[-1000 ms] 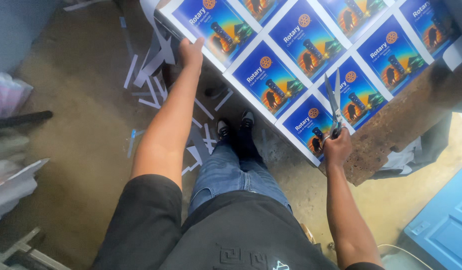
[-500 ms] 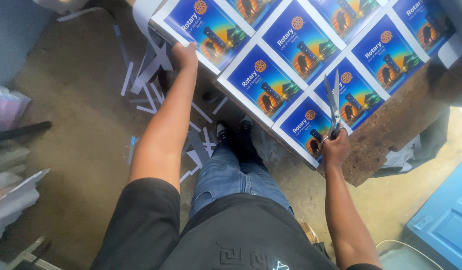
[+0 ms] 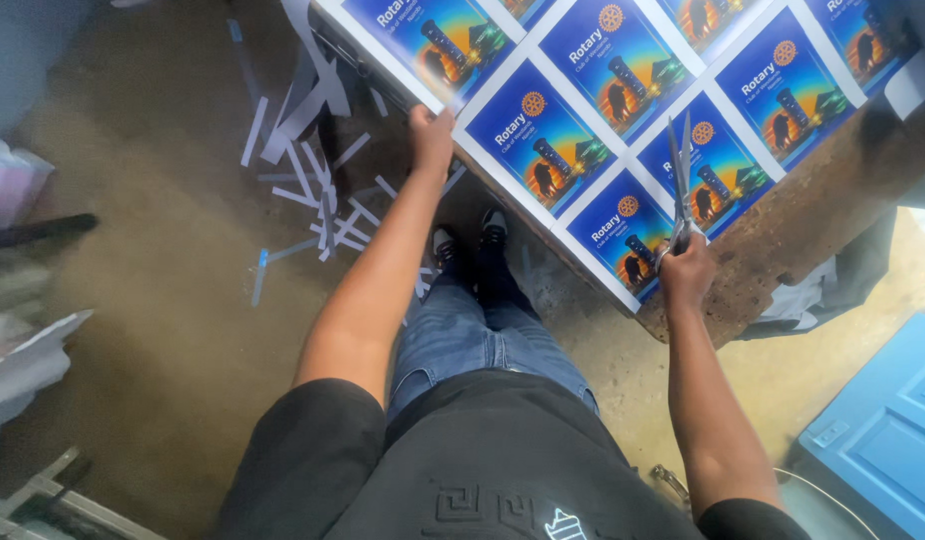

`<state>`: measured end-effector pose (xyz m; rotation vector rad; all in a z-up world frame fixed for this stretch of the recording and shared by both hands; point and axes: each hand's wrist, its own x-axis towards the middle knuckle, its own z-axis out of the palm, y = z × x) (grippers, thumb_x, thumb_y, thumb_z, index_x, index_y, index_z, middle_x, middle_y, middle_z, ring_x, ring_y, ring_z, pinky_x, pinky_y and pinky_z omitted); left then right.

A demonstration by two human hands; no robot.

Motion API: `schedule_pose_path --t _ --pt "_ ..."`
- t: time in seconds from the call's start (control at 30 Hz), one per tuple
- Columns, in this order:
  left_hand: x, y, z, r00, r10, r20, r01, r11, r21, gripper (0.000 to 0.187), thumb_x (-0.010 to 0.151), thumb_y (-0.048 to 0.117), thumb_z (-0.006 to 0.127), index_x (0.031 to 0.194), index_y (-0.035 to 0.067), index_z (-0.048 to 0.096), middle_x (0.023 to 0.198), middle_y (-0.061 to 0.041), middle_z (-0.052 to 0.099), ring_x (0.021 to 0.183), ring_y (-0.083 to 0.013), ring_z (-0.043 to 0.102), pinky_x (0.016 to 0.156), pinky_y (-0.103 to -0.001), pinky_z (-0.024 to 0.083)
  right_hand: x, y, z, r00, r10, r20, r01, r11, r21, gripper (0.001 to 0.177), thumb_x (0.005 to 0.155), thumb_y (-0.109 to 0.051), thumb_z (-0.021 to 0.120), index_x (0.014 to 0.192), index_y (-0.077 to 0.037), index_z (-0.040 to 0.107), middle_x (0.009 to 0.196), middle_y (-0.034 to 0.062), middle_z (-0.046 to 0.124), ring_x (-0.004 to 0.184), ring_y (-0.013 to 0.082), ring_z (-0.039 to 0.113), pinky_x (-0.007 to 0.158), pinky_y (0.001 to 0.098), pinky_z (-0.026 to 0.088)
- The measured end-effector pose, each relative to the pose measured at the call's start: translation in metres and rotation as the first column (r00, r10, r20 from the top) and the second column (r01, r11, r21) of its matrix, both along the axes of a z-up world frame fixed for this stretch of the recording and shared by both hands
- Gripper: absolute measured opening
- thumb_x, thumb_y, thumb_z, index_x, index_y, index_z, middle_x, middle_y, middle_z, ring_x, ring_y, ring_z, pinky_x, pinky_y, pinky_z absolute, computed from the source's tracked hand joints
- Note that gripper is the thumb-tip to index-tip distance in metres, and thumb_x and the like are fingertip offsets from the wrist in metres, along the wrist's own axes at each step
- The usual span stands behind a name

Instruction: The person uses scissors to cut individual posters from a large printed sheet laid on a wooden table. They trim the white borders around each poster, separating them one by one and stacking the cut pieces on the table.

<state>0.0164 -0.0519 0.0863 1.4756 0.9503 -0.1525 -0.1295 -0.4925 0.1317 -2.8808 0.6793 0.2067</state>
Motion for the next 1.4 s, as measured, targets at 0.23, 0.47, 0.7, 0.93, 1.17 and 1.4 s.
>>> schedule_pose_path --t 0.23,0.47,0.7,0.93,1.17,1.4 --pt "-0.058 -0.054 -0.012 0.985 0.147 0.084 -0.129 0.972 -0.197 0.06 0.102 0.037 0.064 0.139 -0.008 0.047 0.132 -0.032 0.057 0.121 -0.046 0.064 0.101 -0.05 0.054 -0.004 -0.008 -0.005 0.998 0.055 0.001 -0.055 0.998 -0.007 0.034 0.085 -0.037 0.078 0.102 -0.01 0.066 0.089 0.0232 0.073 0.09 0.0484 0.071 0.082 0.0584 0.055" --pt "-0.104 -0.122 -0.052 0.994 0.102 0.034 -0.092 0.971 -0.221 0.042 0.094 0.033 0.071 0.121 0.002 0.061 0.099 -0.013 0.069 0.083 -0.0225 0.075 0.071 -0.028 0.059 -0.009 -0.024 -0.001 0.992 0.116 -0.041 -0.116 0.993 0.016 0.033 0.086 -0.042 0.074 0.102 -0.014 0.066 0.09 0.0207 0.074 0.091 0.0459 0.072 0.085 0.056 0.055" --pt "-0.173 -0.249 -0.099 0.993 0.096 -0.065 -0.106 0.979 -0.176 0.03 0.089 0.037 0.074 0.106 0.013 0.069 0.073 -0.009 0.071 0.06 -0.019 0.07 0.05 -0.025 0.055 -0.007 -0.053 -0.003 0.952 0.283 -0.12 -0.274 0.958 0.088 0.031 0.086 -0.039 0.073 0.103 -0.014 0.065 0.089 0.0202 0.073 0.093 0.0444 0.072 0.084 0.0563 0.056" --pt "-0.226 -0.338 -0.108 0.978 0.15 -0.144 -0.175 0.967 -0.183 0.058 0.091 0.035 0.075 0.131 -0.004 0.06 0.115 -0.023 0.067 0.096 -0.0309 0.072 0.077 -0.037 0.064 0.008 -0.094 0.014 0.872 0.409 -0.269 -0.346 0.904 0.253 0.036 0.083 -0.042 0.073 0.106 -0.016 0.065 0.1 0.0178 0.073 0.104 0.0428 0.07 0.089 0.0562 0.056" --pt "-0.272 -0.401 -0.095 0.938 0.16 -0.309 -0.214 0.965 -0.152 0.057 0.094 0.032 0.072 0.137 -0.003 0.059 0.123 -0.025 0.065 0.102 -0.036 0.072 0.076 -0.038 0.066 0.006 -0.154 0.039 0.69 0.634 -0.348 -0.322 0.7 0.637 0.049 0.083 -0.057 0.08 0.084 -0.011 0.063 0.072 0.0146 0.066 0.077 0.0334 0.066 0.07 0.0449 0.051" --pt "-0.29 -0.418 -0.107 0.931 0.089 -0.354 -0.132 0.986 -0.099 0.037 0.089 0.036 0.077 0.113 0.009 0.073 0.091 -0.015 0.073 0.073 -0.0233 0.076 0.06 -0.028 0.066 -0.051 -0.241 0.013 0.488 0.709 -0.509 0.029 0.57 0.821 0.049 0.087 -0.048 0.08 0.082 -0.002 0.063 0.058 0.0177 0.061 0.059 0.0286 0.064 0.055 0.0396 0.05"
